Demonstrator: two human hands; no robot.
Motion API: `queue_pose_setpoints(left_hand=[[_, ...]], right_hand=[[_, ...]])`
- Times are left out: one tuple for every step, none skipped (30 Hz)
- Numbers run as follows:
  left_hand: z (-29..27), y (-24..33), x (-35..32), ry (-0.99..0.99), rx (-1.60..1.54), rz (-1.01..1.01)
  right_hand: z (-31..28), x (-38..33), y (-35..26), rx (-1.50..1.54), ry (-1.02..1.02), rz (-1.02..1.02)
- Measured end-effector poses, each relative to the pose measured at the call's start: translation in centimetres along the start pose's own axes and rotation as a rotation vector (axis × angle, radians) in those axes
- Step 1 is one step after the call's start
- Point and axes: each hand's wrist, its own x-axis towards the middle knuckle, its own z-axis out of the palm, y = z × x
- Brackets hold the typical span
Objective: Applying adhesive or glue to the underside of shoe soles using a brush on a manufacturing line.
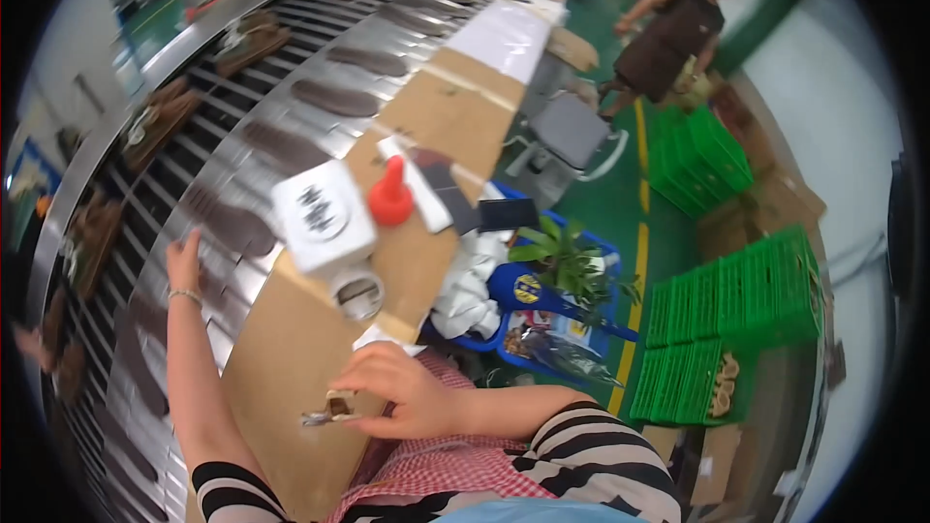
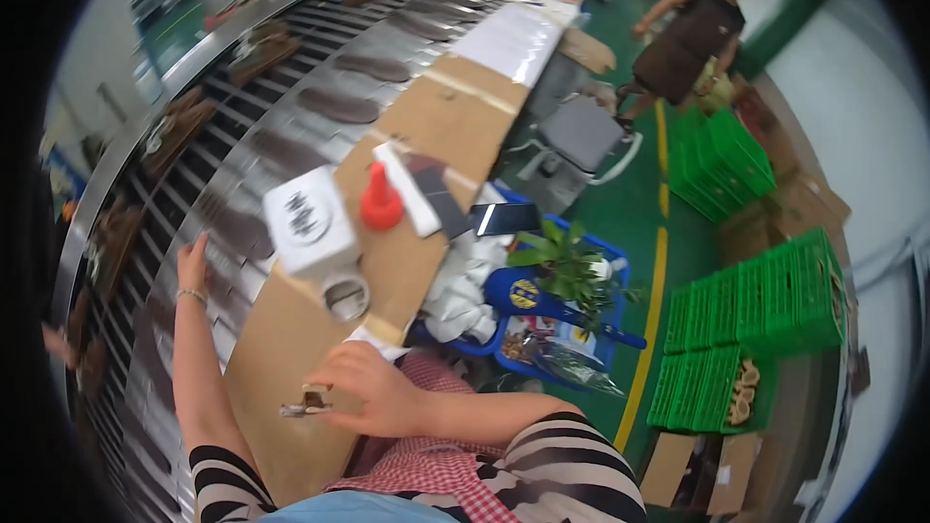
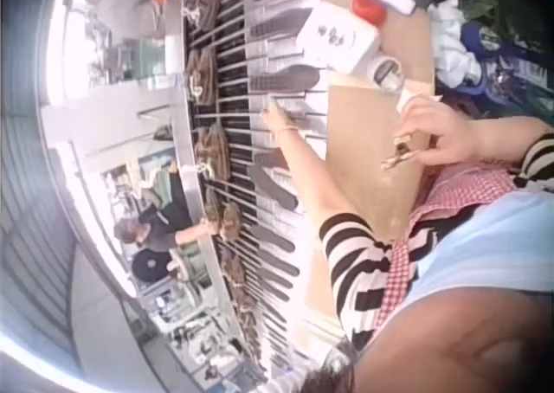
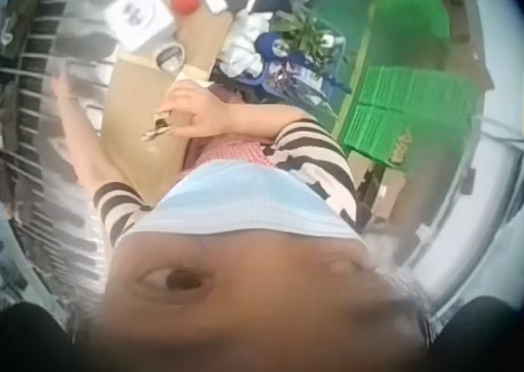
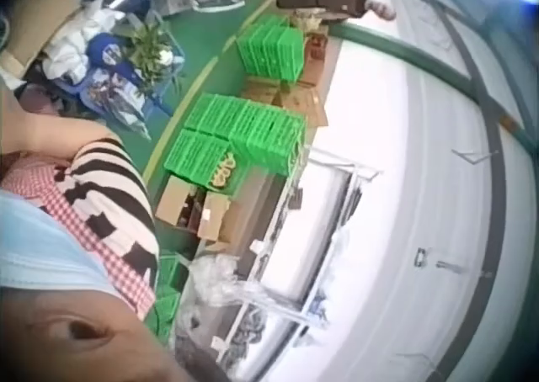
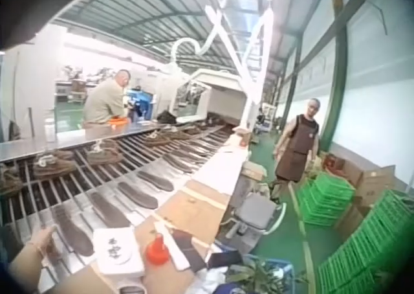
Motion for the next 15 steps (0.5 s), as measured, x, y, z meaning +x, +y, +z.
queue_pose_setpoints(left_hand=[[2.3, 1.4, 0.5, -0.017, 0.045, -0.030], [4.4, 2.6, 0.9, -0.055, 0.038, -0.001], [5.9, 3.5, 1.2, 0.063, 0.231, 0.083], [7.1, 4.2, 1.4, 0.192, 0.421, 0.165], [7.8, 4.7, 1.6, 0.183, 0.417, 0.176], [8.9, 6.0, 0.9, 0.127, 0.453, 0.168], [9.4, 7.3, 0.0, 0.078, 0.489, 0.155], [10.4, 8.8, -0.9, 0.076, 0.456, 0.076], [10.1, 9.1, -0.9, 0.076, 0.455, 0.077], [10.0, 9.1, -0.7, 0.105, 0.438, 0.052], [10.1, 9.0, -0.3, 0.131, 0.421, 0.028], [10.1, 9.0, 0.1, 0.162, 0.412, 0.001], [10.4, 8.7, 0.3, 0.154, 0.413, 0.002], [10.8, 8.6, 0.4, 0.219, 0.374, -0.015], [11.2, 8.5, 0.3, 0.282, 0.330, -0.032]], right_hand=[[-0.6, -0.4, 0.0, 0.035, 0.027, 0.039], [-1.2, -0.7, 0.1, 0.079, 0.050, 0.073], [-1.9, -0.9, 0.2, 0.056, 0.069, 0.079], [-2.5, -1.1, 0.3, 0.065, 0.079, 0.096], [-2.9, -1.2, 0.5, 0.080, 0.084, 0.112], [-3.5, -1.4, 0.8, 0.061, 0.102, 0.125], [-4.0, -1.6, 1.0, 0.069, 0.121, 0.155], [-4.4, -1.7, 1.3, 0.078, 0.140, 0.184], [-4.7, -1.7, 1.4, 0.077, 0.140, 0.183], [-4.9, -1.7, 1.6, 0.082, 0.149, 0.179], [-5.2, -1.8, 1.7, 0.085, 0.159, 0.177], [-5.3, -1.8, 1.8, 0.082, 0.160, 0.182], [-5.4, -1.8, 1.9, 0.091, 0.167, 0.188], [-5.5, -1.8, 2.0, 0.097, 0.177, 0.196], [-5.4, -1.9, 2.1, 0.087, 0.182, 0.202]])
